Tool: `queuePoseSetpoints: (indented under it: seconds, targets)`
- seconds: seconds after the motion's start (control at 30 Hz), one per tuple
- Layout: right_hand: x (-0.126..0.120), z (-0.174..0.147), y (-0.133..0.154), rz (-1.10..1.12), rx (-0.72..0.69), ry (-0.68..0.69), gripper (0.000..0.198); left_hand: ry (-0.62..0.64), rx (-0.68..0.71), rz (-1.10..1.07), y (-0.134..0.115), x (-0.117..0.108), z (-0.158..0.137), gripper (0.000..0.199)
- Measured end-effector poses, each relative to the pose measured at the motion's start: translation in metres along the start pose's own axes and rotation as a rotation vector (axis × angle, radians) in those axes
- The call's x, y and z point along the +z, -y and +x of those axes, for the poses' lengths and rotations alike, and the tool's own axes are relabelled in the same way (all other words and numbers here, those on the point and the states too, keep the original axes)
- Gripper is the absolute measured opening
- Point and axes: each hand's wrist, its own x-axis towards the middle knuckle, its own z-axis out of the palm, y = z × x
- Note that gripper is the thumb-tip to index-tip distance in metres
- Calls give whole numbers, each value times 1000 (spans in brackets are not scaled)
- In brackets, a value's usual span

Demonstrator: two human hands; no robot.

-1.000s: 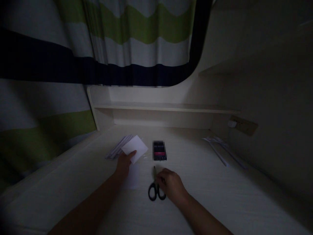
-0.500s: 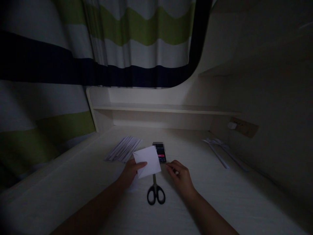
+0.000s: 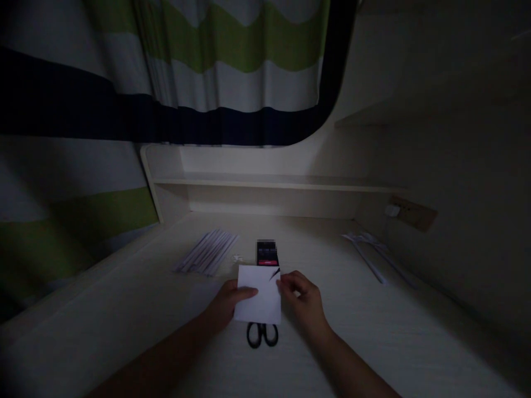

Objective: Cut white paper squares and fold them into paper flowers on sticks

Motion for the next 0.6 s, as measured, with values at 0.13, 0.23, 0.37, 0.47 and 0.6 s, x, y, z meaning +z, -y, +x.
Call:
queuePoseSetpoints:
  seconds: [0.13,0.23,0.37,0.47,0.6]
  targets:
    - [-4,-6,7,-198,-233,7,8,-37,-1,-26,-2,3,-1,28]
    - [-6,-10,10,-332,-441,41,17,-29,20,-29,-3,4,-3,25]
    - [-9,-9,11,-490,-628,85,25,21,34,-34,-4,6,-5,30]
    - [-9,-7,13,-566,-704,117,28,53,27,-22,-5,8,-7,31]
    - [-8,-6,16,-612,-730,186,23,38,23,18,-6,8,-7,27]
